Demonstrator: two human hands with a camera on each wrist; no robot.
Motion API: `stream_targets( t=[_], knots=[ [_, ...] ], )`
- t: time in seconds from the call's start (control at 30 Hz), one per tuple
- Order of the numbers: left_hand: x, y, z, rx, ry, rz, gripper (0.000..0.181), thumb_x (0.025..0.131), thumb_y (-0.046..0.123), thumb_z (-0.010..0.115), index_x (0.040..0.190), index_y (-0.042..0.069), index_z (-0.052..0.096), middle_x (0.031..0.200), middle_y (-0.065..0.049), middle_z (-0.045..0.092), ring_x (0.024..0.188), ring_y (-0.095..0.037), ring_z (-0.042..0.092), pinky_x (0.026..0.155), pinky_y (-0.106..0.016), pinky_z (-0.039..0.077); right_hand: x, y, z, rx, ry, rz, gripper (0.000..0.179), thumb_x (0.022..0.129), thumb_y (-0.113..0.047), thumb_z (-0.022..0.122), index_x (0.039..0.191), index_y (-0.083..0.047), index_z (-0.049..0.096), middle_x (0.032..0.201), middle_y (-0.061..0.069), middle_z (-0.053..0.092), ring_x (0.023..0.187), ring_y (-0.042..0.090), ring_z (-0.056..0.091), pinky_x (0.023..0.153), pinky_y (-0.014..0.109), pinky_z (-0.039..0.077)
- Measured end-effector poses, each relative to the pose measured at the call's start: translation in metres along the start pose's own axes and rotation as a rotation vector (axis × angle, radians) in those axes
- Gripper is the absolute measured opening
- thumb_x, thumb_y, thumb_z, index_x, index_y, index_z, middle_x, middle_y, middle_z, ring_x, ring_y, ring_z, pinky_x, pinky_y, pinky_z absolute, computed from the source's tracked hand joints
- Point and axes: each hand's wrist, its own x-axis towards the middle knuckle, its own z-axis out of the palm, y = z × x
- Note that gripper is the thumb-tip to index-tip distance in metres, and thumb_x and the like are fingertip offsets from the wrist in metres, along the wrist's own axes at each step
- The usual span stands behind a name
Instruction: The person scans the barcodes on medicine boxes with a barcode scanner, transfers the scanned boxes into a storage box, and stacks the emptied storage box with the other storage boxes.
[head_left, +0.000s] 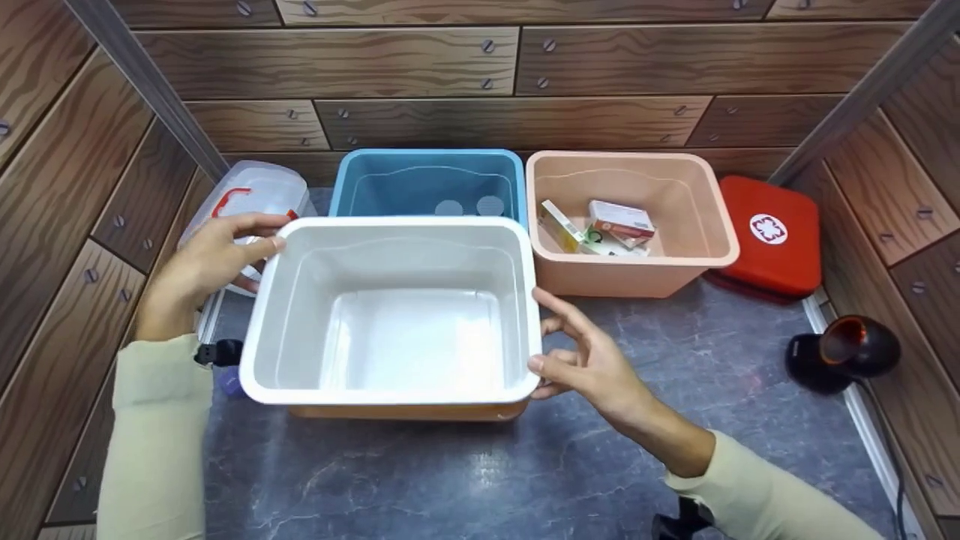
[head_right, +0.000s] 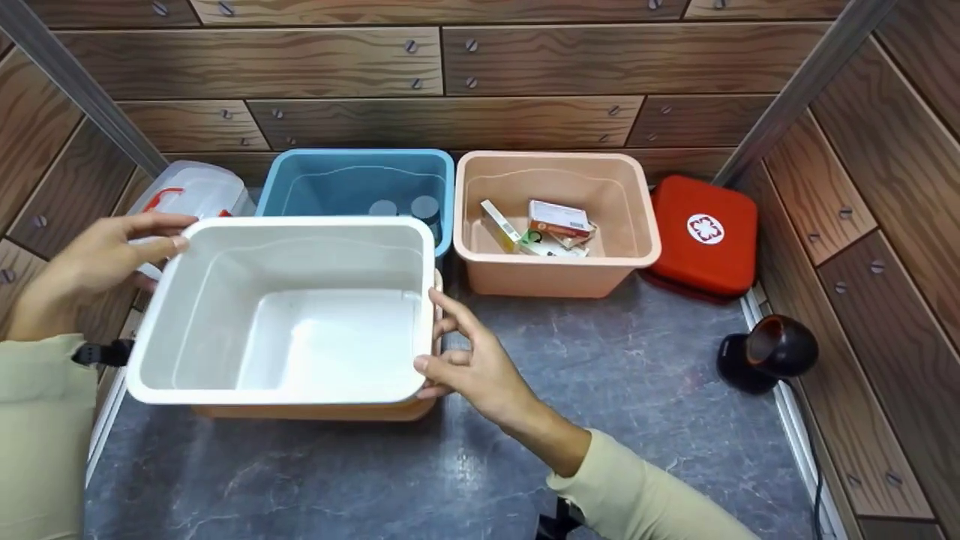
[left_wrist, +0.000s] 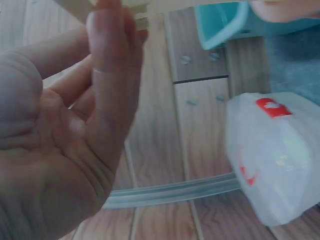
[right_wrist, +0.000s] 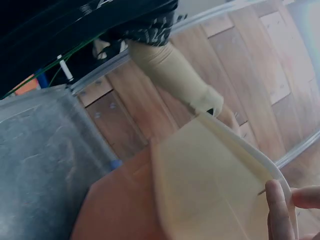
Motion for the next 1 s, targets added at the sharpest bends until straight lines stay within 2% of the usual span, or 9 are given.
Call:
stream_targets(
  t=[0.07,0.23,0.5,0.6,0.83,0.9,1.0],
  knots=[
    [0.003,-0.004,0.006,-0.005,-0.025,-0.006,0.054,0.113,0.021,0.061,0.162,0.003,0.049,0.141,-0.024,0.064,0.089,-0.007,0.071,0.069,-0.031,0.067,-0.002,0.007,-0.005,-0.015,-0.005,0.017,0.088,0.101,0.002,0.072,0.174,-0.008,0.023,0.129,0.015,0.05,0.082,0.017,0.079,0.073,0.045,0.069],
    [0.01,-0.01,0.018,-0.006,-0.062,-0.032,0.053,0.112,0.02,0.063,0.161,0.006,0.051,0.142,-0.024,0.063,0.091,-0.014,0.071,0.071,-0.033,0.068,-0.004,0.023,-0.015,-0.034,-0.003,0.048,0.089,0.101,0.001,0.073,0.174,-0.011,0.023,0.131,0.017,0.047,0.079,0.015,0.076,0.074,0.044,0.069],
    [0.021,-0.021,0.036,0.015,-0.088,-0.094,0.051,0.112,0.019,0.064,0.159,0.006,0.053,0.151,-0.025,0.058,0.104,-0.025,0.072,0.074,-0.037,0.069,-0.004,0.044,-0.022,-0.047,-0.007,0.073,0.088,0.101,0.001,0.074,0.173,-0.005,0.023,0.128,0.017,0.051,0.078,0.012,0.074,0.075,0.039,0.069],
    [0.024,-0.023,0.039,0.025,-0.098,-0.096,0.05,0.111,0.018,0.064,0.159,0.006,0.053,0.153,-0.024,0.055,0.106,-0.027,0.072,0.074,-0.037,0.069,-0.004,0.05,-0.023,-0.051,0.0,0.085,0.088,0.101,0.001,0.074,0.172,-0.005,0.023,0.129,0.018,0.052,0.079,0.014,0.076,0.074,0.038,0.069],
    [0.028,-0.028,0.04,0.043,-0.108,-0.079,0.051,0.111,0.015,0.063,0.159,0.001,0.05,0.141,-0.028,0.056,0.09,-0.021,0.075,0.068,-0.035,0.068,-0.002,0.058,-0.021,-0.057,0.005,0.087,0.088,0.101,-0.001,0.075,0.172,-0.007,0.024,0.128,0.015,0.052,0.082,0.014,0.077,0.075,0.04,0.069],
    [0.028,-0.029,0.04,0.049,-0.115,-0.092,0.051,0.111,0.014,0.062,0.159,0.001,0.049,0.139,-0.028,0.056,0.09,-0.021,0.074,0.068,-0.036,0.068,0.0,0.057,-0.022,-0.064,0.004,0.095,0.087,0.101,-0.002,0.075,0.172,-0.007,0.025,0.128,0.015,0.052,0.083,0.014,0.077,0.075,0.039,0.069],
    [0.028,-0.025,0.04,0.093,-0.119,-0.113,0.051,0.112,0.016,0.061,0.159,0.001,0.05,0.14,-0.029,0.058,0.098,-0.029,0.075,0.073,-0.042,0.069,0.004,0.055,-0.025,-0.107,0.01,0.101,0.084,0.1,-0.004,0.076,0.171,-0.008,0.03,0.127,0.016,0.052,0.083,0.016,0.077,0.074,0.042,0.069]
  ],
)
